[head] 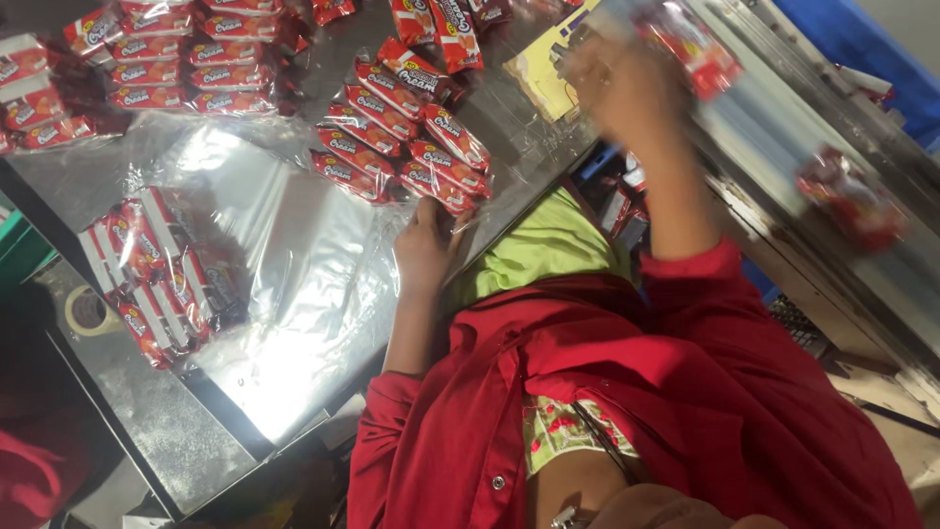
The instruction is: The person repeatedly picks up small snack packets from a metal table, places them into clear plastic bags, and moves the filled bags to the side. The process is continuous and repetitive, with the person handling multiple snack packets and plastic bags.
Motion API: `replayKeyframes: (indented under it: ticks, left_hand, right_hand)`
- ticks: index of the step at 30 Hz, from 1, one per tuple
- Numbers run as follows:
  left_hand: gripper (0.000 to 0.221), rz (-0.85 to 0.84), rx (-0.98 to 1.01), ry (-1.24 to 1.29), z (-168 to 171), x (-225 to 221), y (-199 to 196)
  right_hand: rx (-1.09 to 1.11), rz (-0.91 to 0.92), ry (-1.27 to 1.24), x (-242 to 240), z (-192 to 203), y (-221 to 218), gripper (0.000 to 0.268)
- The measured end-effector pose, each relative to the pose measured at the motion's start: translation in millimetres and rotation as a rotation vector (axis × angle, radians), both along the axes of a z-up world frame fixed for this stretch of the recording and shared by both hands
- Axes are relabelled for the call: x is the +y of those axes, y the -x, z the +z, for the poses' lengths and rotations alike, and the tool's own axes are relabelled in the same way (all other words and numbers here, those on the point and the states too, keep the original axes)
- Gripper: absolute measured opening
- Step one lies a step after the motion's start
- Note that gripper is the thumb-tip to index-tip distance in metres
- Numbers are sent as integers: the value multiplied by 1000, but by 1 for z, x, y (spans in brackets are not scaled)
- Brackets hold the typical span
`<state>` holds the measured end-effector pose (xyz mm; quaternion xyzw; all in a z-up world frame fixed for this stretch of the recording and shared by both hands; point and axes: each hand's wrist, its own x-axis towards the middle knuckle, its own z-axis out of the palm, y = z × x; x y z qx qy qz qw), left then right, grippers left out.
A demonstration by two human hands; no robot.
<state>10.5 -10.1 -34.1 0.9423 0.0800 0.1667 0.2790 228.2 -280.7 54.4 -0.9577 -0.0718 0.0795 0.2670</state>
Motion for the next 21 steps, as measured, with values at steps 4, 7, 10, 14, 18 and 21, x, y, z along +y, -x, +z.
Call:
replayKeyframes:
  ticks: [4, 7, 10, 14, 18, 21]
  left_hand:
    - [51, -1, 35, 26, -4, -5, 1]
    - [52, 0, 23, 35, 3, -2, -6]
    - [50, 11, 67, 28, 5, -5, 3]
    - [44, -65, 31, 26, -5, 0, 5]
    - [24, -114, -6, 569, -23, 16, -2]
    - [18, -102, -235, 980, -28, 8, 0]
  right_hand:
    - [-636, 236, 208, -40, 17, -31, 50]
    - [-679, 311, 37, -59, 25, -29, 55]
    - [-532, 256, 168, -92, 32, -5, 84]
    - [-14, 378, -474, -96, 22, 28, 86]
    - [802, 757, -974, -38, -43, 94, 83]
    - [959, 441, -1035, 9, -99, 149, 75]
